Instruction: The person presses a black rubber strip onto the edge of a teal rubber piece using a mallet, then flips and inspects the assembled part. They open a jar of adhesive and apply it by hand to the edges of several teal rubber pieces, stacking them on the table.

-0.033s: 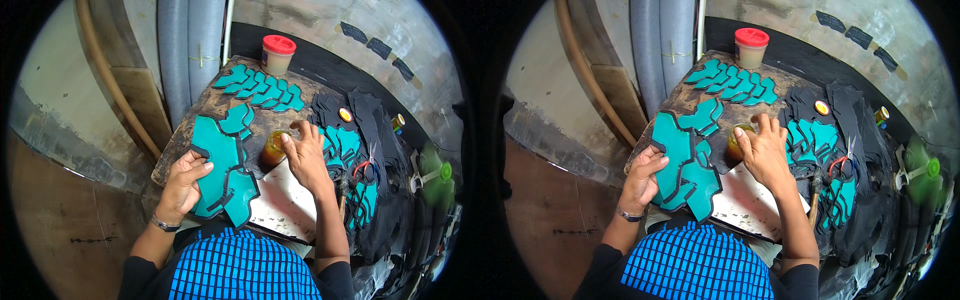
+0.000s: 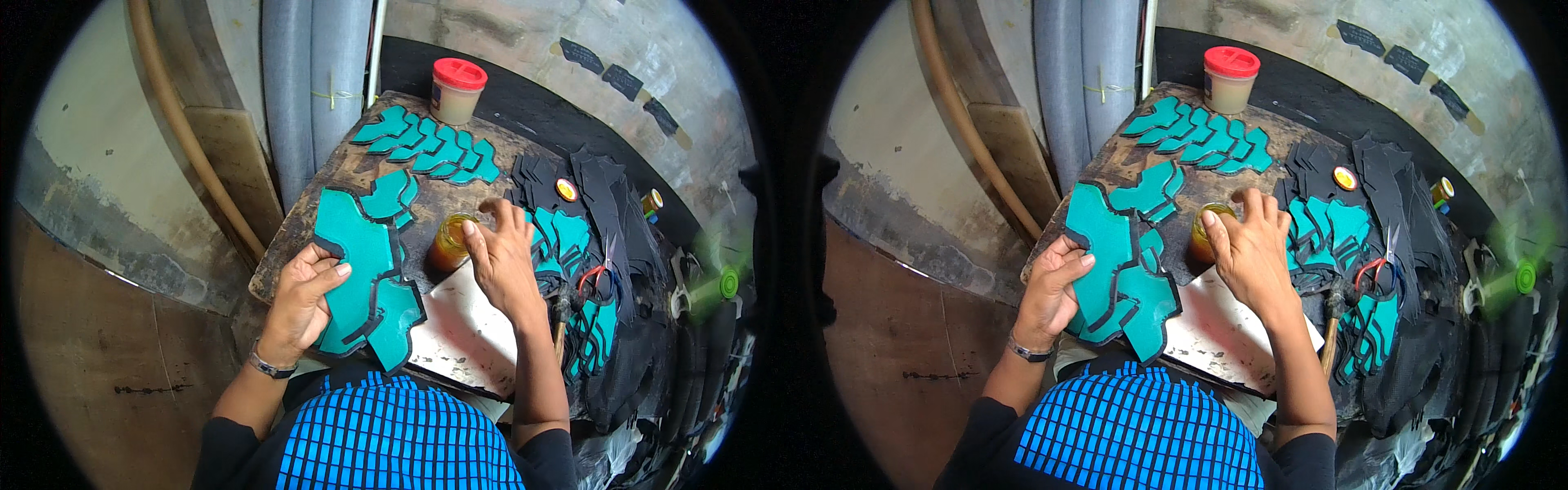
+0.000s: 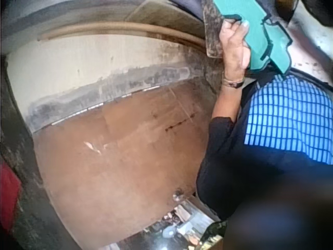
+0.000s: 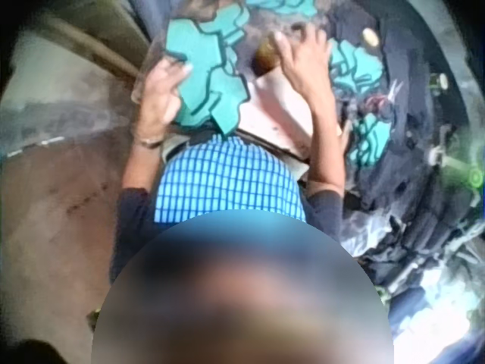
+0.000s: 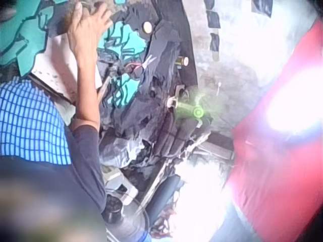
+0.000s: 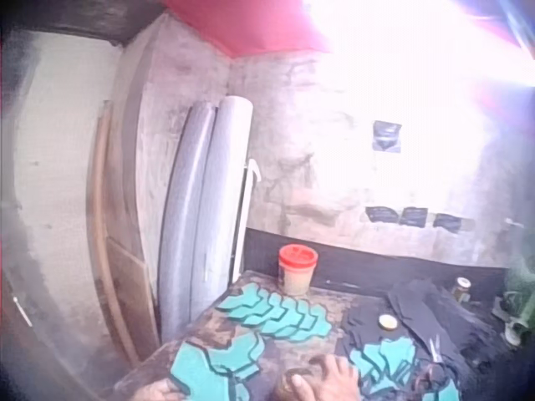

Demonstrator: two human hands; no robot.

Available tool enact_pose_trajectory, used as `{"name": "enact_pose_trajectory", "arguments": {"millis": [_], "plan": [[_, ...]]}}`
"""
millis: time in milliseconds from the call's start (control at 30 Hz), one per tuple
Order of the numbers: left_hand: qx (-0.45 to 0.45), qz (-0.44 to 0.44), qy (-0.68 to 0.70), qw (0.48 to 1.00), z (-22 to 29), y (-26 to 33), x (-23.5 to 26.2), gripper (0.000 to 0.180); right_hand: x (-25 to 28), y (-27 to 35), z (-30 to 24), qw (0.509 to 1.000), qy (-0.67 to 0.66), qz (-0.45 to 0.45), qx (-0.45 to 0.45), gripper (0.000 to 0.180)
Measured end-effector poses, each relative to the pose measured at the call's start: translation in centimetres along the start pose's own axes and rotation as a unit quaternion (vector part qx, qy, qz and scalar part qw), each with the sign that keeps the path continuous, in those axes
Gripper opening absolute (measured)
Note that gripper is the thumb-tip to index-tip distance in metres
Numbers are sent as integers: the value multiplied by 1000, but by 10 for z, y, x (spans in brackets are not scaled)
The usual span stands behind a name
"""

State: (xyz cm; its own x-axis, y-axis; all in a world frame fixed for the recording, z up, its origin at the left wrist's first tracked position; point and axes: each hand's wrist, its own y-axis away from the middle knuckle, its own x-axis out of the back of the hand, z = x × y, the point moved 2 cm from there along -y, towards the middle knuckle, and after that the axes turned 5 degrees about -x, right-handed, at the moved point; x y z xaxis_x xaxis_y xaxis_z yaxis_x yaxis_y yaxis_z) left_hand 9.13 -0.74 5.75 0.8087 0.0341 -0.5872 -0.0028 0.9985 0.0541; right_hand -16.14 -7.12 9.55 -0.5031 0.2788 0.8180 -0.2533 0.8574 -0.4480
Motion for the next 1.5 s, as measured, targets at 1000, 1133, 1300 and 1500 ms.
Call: {"name": "enact_pose_trajectory", "arguments": {"millis": [1000, 1133, 1300, 1500], "plan": [[-179, 0, -108, 978, 5, 4, -30, 24, -25, 70, -62, 888, -439, -124, 63, 64], [-172, 4, -101, 980, 2, -2, -21, 23, -29, 78, -73, 956, -217, -45, 191, 61], [-177, 10, -207, 962, 16, -68, 23, 18, -35, 78, -64, 953, -246, -60, 165, 62], [-96, -30, -454, 885, 8, -174, 68, 19, -22, 70, -31, 951, -309, 4, 26, 52]]}}
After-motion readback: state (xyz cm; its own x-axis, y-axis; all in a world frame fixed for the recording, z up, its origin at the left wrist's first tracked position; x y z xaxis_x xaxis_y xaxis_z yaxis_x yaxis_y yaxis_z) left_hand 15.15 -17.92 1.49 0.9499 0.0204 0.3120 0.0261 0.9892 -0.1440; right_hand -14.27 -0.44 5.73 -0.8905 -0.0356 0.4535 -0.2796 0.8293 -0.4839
